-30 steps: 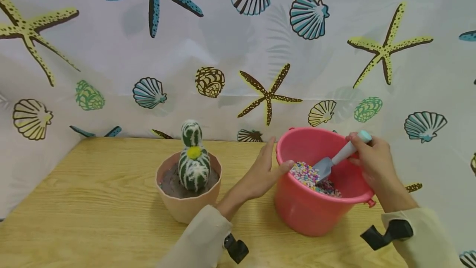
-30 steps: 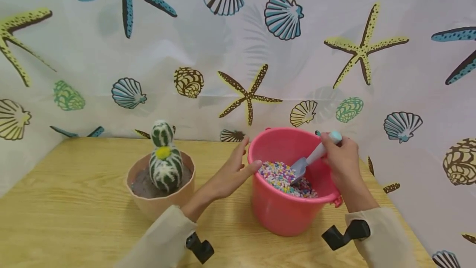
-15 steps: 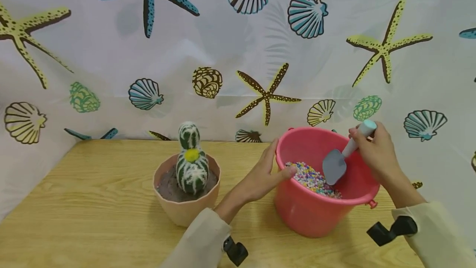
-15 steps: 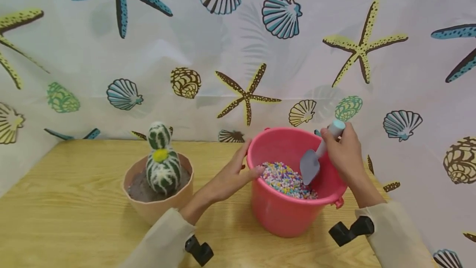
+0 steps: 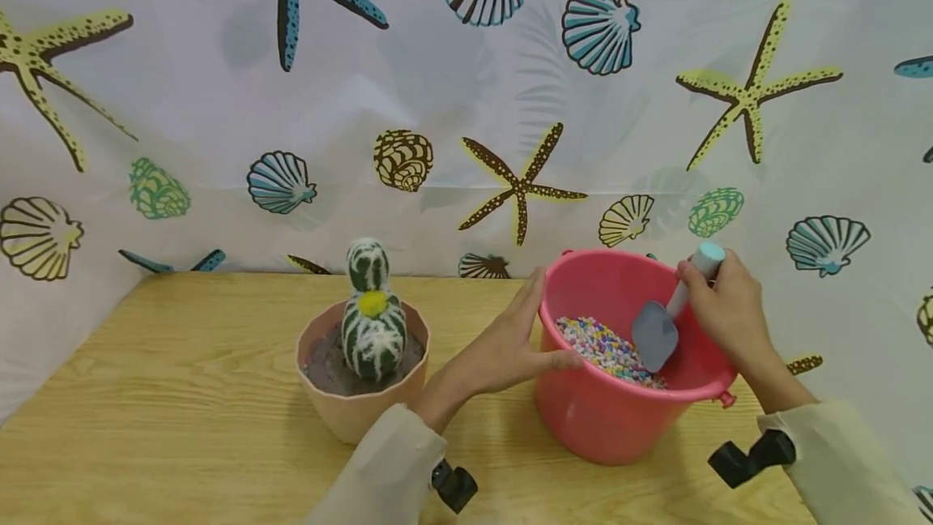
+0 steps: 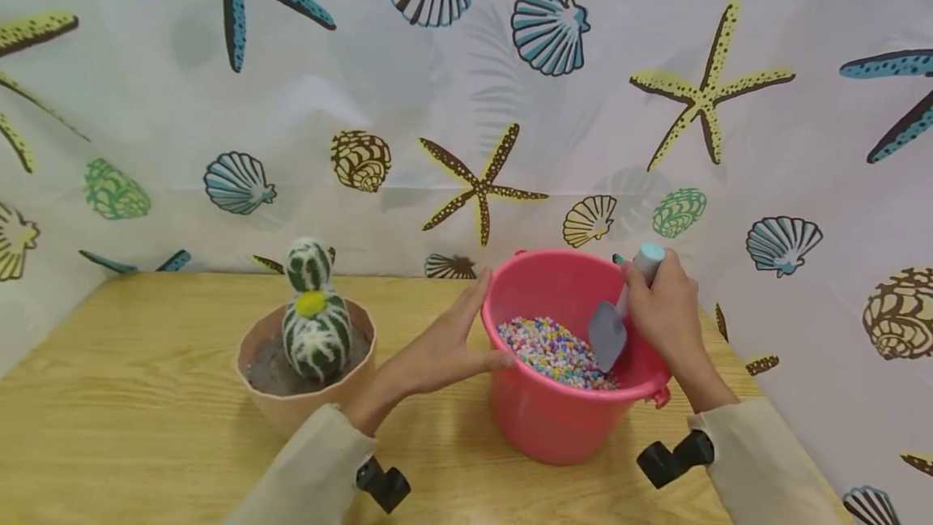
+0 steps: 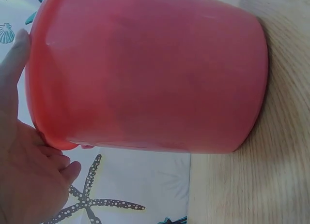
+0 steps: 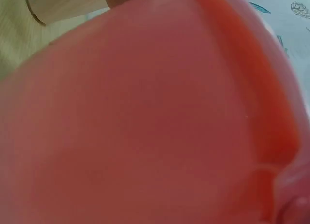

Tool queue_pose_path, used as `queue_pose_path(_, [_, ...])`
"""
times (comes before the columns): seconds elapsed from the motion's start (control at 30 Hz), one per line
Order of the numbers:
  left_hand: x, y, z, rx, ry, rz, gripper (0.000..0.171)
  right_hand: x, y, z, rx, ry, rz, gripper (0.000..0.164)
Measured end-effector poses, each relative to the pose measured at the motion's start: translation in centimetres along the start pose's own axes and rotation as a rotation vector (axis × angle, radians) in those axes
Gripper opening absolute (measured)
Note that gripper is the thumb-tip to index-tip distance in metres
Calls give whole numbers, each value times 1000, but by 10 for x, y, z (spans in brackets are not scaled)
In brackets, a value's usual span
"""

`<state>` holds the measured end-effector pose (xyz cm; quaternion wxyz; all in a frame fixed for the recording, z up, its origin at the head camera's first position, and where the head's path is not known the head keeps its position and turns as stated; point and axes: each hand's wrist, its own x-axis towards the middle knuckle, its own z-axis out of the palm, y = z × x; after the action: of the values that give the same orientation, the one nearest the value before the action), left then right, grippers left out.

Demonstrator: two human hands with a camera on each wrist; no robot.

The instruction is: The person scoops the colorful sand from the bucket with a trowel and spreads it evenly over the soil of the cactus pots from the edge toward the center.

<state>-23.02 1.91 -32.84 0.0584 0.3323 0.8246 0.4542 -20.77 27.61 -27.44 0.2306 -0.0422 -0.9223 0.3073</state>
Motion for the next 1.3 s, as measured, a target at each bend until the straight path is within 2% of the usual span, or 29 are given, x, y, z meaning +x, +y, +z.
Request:
queue_pose_path(0.1, [0, 1, 1, 21, 7, -6, 115, 1, -4, 4, 28, -24, 67, 35])
queue_pose_path(0.27, [1, 2, 2, 50, 27, -26, 113, 4, -17, 13, 102, -57, 105, 39])
queue_pose_path(0.33, [1, 3, 3, 46, 29, -30, 112, 6, -20, 14, 156, -60, 145, 41])
queue_pose_path(0.47, [3, 4, 4, 38, 26, -24, 111, 9, -18, 13, 381, -70, 263, 37])
queue_pose_path(0.6, [4, 6, 3, 47, 31, -19, 111, 11, -13, 10, 632, -141, 327, 28])
queue_pose_path(0.83, [3, 5, 0, 46, 23, -33, 112, 13, -7, 10, 826, -277, 383, 28])
queue_pose_path(1.03, [0, 5, -2, 39, 35, -42, 112, 9, -9, 11, 791, -312, 359, 42])
queue_pose_path(1.3, [-3, 0, 5, 21, 68, 9, 108, 5, -5, 10, 794, -327, 351, 34])
